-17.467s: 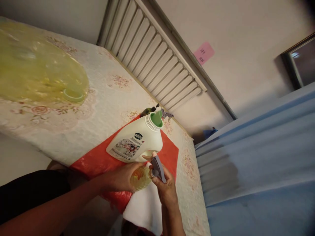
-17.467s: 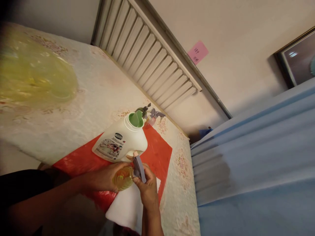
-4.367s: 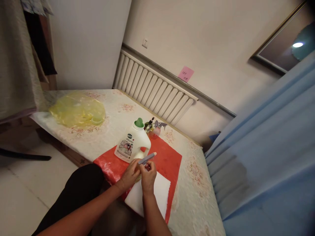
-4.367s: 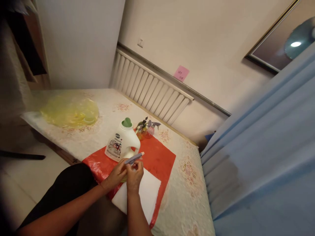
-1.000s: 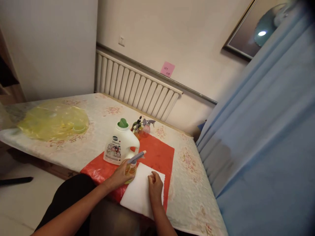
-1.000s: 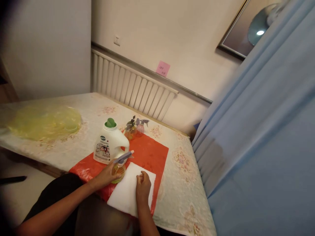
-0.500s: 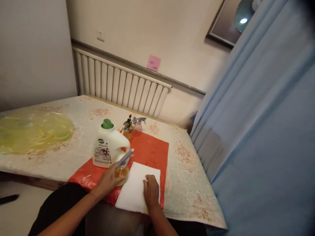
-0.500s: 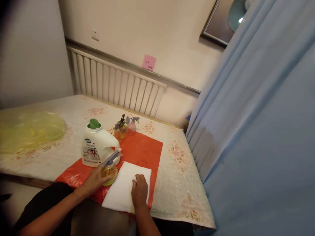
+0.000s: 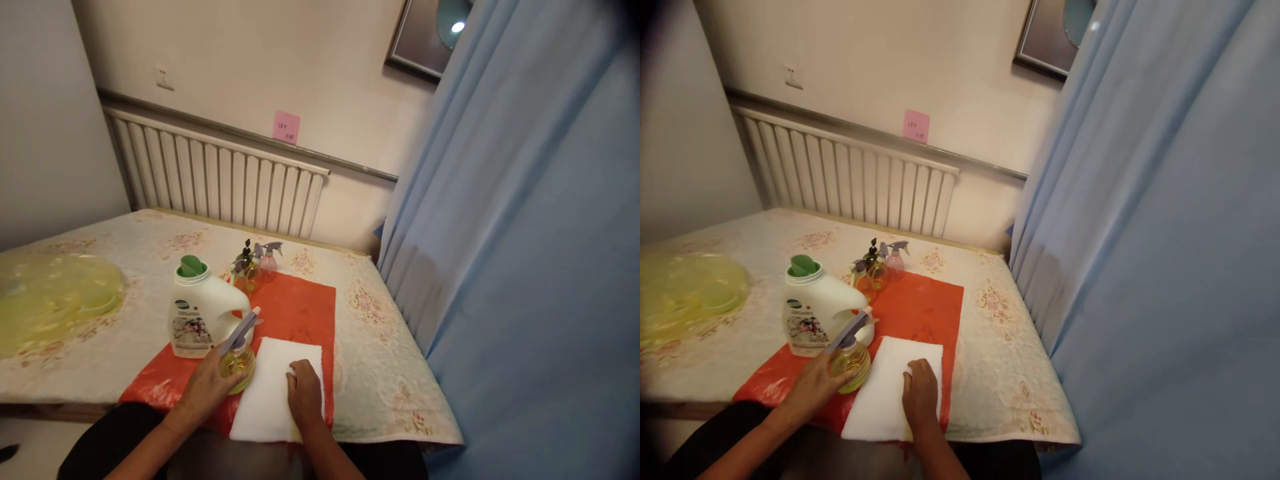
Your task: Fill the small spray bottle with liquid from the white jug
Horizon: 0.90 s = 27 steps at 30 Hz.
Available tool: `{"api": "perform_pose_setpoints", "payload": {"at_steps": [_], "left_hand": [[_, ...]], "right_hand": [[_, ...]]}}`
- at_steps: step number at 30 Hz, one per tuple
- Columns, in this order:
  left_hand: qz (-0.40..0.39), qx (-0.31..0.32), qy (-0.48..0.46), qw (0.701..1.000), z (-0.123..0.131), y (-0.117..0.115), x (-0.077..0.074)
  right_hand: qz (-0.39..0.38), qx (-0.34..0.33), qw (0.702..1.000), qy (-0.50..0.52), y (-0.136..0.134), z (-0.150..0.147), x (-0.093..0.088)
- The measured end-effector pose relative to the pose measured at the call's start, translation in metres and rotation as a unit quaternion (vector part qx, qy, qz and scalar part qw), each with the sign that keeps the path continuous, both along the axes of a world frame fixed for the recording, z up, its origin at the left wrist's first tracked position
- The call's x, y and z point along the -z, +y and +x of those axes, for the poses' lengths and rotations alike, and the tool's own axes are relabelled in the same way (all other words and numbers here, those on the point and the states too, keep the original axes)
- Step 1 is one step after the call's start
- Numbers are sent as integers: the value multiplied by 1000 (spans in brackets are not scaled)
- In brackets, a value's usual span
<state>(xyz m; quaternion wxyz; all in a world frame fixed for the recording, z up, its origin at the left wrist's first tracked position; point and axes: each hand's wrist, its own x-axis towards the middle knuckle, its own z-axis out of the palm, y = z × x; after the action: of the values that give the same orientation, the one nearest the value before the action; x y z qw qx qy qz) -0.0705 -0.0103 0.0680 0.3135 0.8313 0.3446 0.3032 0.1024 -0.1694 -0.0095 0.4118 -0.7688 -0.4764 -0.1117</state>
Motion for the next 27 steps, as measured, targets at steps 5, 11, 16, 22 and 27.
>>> {"api": "perform_pose_setpoints", "payload": {"at_steps": [5,11,16,22,27], "left_hand": [[-5,33,6,999,18,-8,-11],[12,54,3,998,60,-12,-26],[13,39,14,999,107,-7,-31],[4,22,19,1000,163,6,-19],[-1,3,22,1000,194,15,-4]], "right_hand": [[-2,-2,1000,6,0,0,-1],[-2,-1,1000,9,1,0,0],[-1,4,1000,4,2,1,1],[-1,5,1000,10,3,1,0],[-11,9,1000,7,4,2,0]]}}
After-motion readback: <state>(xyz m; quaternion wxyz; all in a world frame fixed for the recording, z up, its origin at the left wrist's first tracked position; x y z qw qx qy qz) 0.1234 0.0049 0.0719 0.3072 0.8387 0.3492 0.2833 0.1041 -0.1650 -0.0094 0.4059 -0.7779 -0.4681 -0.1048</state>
